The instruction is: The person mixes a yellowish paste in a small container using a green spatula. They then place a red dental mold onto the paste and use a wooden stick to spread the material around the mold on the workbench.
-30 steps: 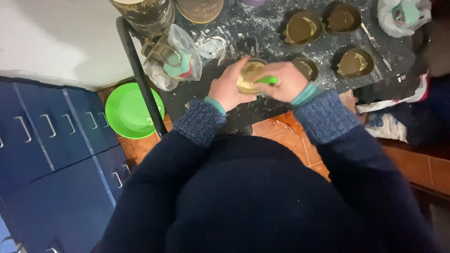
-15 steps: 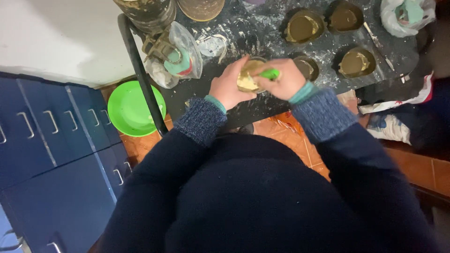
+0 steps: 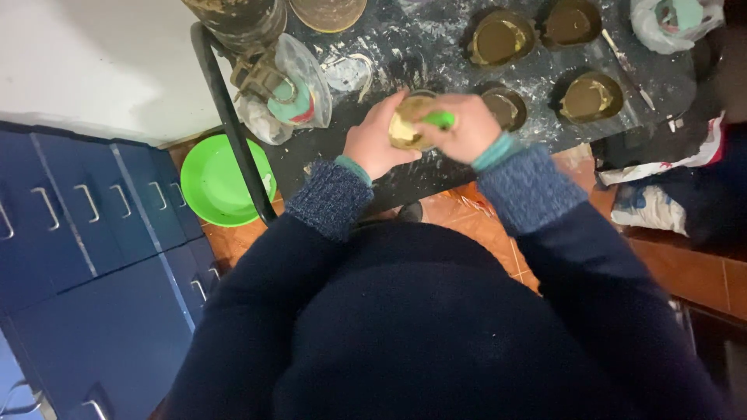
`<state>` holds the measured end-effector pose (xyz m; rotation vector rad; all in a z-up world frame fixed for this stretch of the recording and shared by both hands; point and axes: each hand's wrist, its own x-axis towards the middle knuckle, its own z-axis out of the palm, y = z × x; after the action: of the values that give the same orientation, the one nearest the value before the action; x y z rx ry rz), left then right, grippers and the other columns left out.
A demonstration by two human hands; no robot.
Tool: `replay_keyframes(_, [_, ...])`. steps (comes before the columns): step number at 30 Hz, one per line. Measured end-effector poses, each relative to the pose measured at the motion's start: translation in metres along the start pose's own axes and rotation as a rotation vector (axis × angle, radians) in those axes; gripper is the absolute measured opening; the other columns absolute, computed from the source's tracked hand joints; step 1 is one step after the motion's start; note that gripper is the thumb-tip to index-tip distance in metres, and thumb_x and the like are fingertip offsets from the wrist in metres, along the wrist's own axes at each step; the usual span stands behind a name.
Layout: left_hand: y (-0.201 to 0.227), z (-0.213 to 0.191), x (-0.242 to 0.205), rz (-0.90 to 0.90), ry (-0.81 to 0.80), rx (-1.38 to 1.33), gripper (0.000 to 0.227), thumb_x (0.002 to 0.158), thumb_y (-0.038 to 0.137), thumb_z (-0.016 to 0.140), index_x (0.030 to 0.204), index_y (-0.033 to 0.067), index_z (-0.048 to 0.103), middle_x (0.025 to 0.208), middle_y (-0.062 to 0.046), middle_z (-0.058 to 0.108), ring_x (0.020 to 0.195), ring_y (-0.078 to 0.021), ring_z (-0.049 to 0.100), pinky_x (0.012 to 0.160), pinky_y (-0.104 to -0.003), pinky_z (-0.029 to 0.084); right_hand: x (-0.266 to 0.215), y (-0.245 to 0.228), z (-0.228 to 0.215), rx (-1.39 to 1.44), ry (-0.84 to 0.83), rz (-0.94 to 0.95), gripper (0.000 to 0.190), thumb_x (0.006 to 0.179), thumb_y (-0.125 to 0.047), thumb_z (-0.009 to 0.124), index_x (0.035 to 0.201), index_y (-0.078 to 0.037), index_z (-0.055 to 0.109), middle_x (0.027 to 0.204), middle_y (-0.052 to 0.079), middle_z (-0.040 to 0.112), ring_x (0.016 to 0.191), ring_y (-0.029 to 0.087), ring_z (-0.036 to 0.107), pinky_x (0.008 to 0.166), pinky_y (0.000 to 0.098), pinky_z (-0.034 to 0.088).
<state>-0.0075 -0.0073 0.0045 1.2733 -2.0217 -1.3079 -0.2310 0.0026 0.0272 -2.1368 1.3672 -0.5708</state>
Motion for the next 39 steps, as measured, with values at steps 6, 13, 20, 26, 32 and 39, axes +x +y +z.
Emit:
replay_keyframes(6, [-0.001,-0.003,0.003,0.054,0.021,0.022,0.107,0.066,0.028,0.093,0.155,0.0216,0.035,0.151,-0.01,0.052,0.135,-0.0291,0.056,0.108,-0.043,0.046,-0.017,-0.002,-0.032,0.029,0.111,-0.057,0.019,0.093,-0.017,0.078,0.106,-0.004,0.078,0.102,0.015,0.076,0.087,0.027,0.074,0.079,0.039,0.06])
replay_keyframes(13, [-0.002,-0.004,0.005,0.074,0.021,0.032,0.107,0.067,0.032,0.093,0.157,0.0223,0.035,0.152,-0.01,0.053,0.136,-0.0318,0.056,0.105,-0.051,0.045,-0.014,-0.027,-0.002,-0.049,0.042,-0.107,0.013,0.094,-0.016,0.079,0.101,-0.006,0.078,0.093,0.014,0.075,0.083,0.03,0.072,0.078,0.0383,0.059])
replay_keyframes(20, [0.025,-0.028,0.002,-0.047,-0.122,0.262,0.128,0.058,0.039,0.093,0.161,0.0158,0.02,0.137,-0.012,0.063,0.119,-0.0352,0.061,0.097,-0.055,0.039,-0.014,0.024,0.005,0.303,0.332,0.269,0.027,0.095,-0.019,0.078,0.116,-0.002,0.073,0.096,0.013,0.073,0.079,0.021,0.067,0.07,0.0332,0.056])
replay_keyframes(26, [-0.043,0.012,0.007,0.244,0.112,-0.352,0.111,0.073,0.022,0.094,0.161,0.0123,0.027,0.149,-0.017,0.055,0.139,-0.034,0.055,0.118,-0.052,0.046,-0.013,-0.006,-0.038,0.971,0.186,0.632,0.029,0.101,-0.022,0.061,0.119,0.0,0.065,0.098,0.009,0.076,0.078,0.014,0.075,0.073,0.0261,0.065])
replay_keyframes(32, [0.0,0.008,-0.003,0.169,-0.156,-1.393,0.081,0.098,0.038,0.065,0.16,0.0172,0.017,0.154,-0.009,0.044,0.141,-0.0276,0.05,0.107,-0.05,0.055,0.009,-0.082,-0.098,-0.25,-0.169,0.112,0.021,0.089,-0.019,0.067,0.108,-0.011,0.073,0.089,0.005,0.073,0.078,0.023,0.072,0.068,0.0357,0.058])
replay_keyframes(39, [-0.034,0.061,0.027,-0.029,-0.177,-1.227,0.075,0.111,0.055,0.034,0.152,-0.0054,0.047,0.135,-0.013,0.069,0.125,-0.0253,0.066,0.111,-0.037,0.051,0.052,-0.118,-0.127,-0.969,-0.181,-0.848,0.026,0.08,-0.027,0.066,0.103,-0.017,0.074,0.084,-0.004,0.062,0.088,0.016,0.062,0.074,0.0303,0.05])
